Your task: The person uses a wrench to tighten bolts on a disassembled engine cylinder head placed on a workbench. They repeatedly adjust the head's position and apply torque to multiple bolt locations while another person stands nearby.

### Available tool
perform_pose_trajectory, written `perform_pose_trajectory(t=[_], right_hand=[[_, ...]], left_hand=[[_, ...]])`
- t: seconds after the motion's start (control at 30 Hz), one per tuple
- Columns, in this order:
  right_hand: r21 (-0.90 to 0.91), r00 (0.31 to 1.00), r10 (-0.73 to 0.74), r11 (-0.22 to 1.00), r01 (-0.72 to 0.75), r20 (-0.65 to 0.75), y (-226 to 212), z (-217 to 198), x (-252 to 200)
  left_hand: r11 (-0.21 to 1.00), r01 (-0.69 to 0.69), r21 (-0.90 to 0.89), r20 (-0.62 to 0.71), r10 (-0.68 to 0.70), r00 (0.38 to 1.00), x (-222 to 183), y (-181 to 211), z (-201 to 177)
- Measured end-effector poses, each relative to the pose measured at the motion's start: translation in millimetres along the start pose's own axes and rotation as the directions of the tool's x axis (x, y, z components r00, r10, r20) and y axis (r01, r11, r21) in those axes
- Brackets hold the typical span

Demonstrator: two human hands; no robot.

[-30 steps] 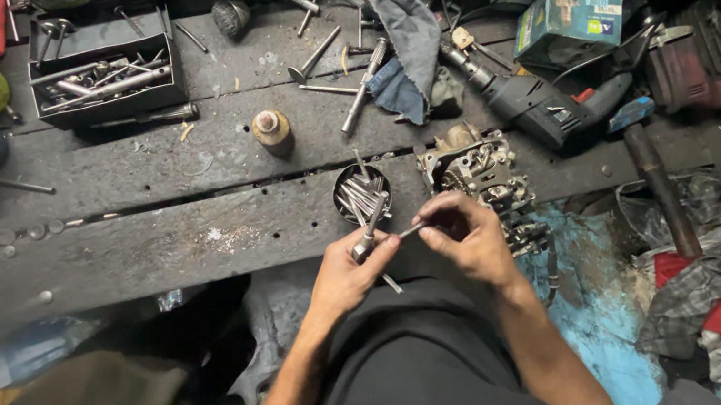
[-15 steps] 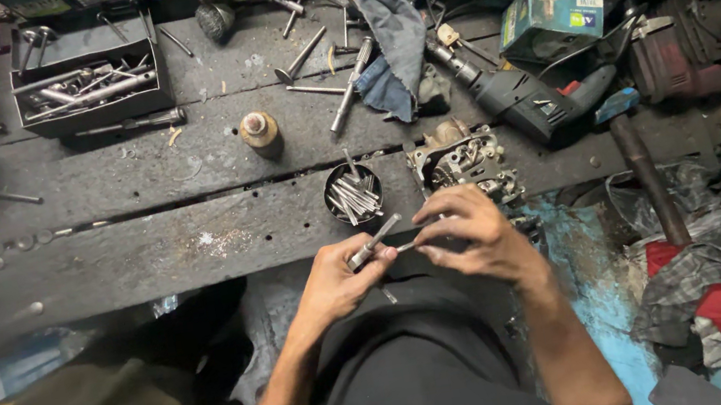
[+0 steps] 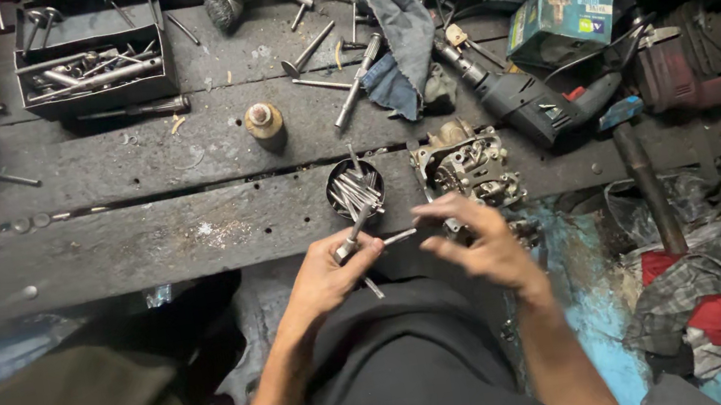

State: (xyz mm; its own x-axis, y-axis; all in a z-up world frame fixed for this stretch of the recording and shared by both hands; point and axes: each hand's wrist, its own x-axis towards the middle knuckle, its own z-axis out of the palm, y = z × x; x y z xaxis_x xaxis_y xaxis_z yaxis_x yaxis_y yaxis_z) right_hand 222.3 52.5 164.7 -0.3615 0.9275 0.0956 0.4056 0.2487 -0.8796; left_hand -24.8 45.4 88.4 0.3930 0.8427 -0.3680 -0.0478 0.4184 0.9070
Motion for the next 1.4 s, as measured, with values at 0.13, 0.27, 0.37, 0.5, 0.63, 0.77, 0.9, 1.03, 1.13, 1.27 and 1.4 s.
perform_pose_trajectory(t=[0.13,0.27,0.37,0.5,0.63,0.77,0.9,1.03,1.13,1.27,1.4], right_hand=[[0.097,0.999,-0.030,0.995,0.032,-0.018,4,18,7],[0.114,0.996,-0.024,0.993,0.015,0.080,15,5,17],[-0.034,0.998,0.027,0.999,-0.025,0.052,31,-6,40],[-0.373,0.983,0.181,0.913,-0.165,0.008,77,-22,96],[-0.491,0.972,0.219,0.858,-0.149,0.088,151,-19,155],[-0.476,0.932,0.325,0.852,-0.215,0.160,198,-7,185],[-0.449,0.969,0.197,0.886,-0.113,0.146,188,-3,184],[-0.190,0.982,0.170,0.965,-0.183,-0.082,142,-2,168],[0.201,0.961,0.190,0.968,-0.149,-0.199,111,-22,156],[0.787,0.914,0.232,0.602,0.133,-0.332,89,-46,135],[0.926,0.926,0.305,0.362,0.105,-0.224,77,-40,105]], left_hand=[[0.994,-0.113,0.001,0.012,0.113,0.993,1,-8,4],[1.000,-0.030,0.000,-0.050,0.030,0.998,-2,-12,3],[1.000,-0.029,-0.007,-0.123,0.028,0.992,-7,-13,3],[0.994,-0.063,-0.085,-0.192,0.045,0.980,-15,-17,0],[0.981,-0.174,-0.085,-0.227,0.151,0.962,-23,-27,-2],[0.957,0.001,-0.290,-0.225,-0.069,0.972,-32,-37,-7],[0.828,0.005,-0.560,-0.206,-0.145,0.968,-33,-42,-8],[0.770,0.055,-0.636,-0.213,-0.243,0.946,-32,-38,-11],[0.781,0.043,-0.622,-0.181,-0.197,0.964,-30,-33,-12],[0.794,0.000,-0.608,-0.121,-0.093,0.988,-27,-31,-15],[0.845,0.036,-0.534,-0.140,-0.131,0.981,-16,-34,-11]])
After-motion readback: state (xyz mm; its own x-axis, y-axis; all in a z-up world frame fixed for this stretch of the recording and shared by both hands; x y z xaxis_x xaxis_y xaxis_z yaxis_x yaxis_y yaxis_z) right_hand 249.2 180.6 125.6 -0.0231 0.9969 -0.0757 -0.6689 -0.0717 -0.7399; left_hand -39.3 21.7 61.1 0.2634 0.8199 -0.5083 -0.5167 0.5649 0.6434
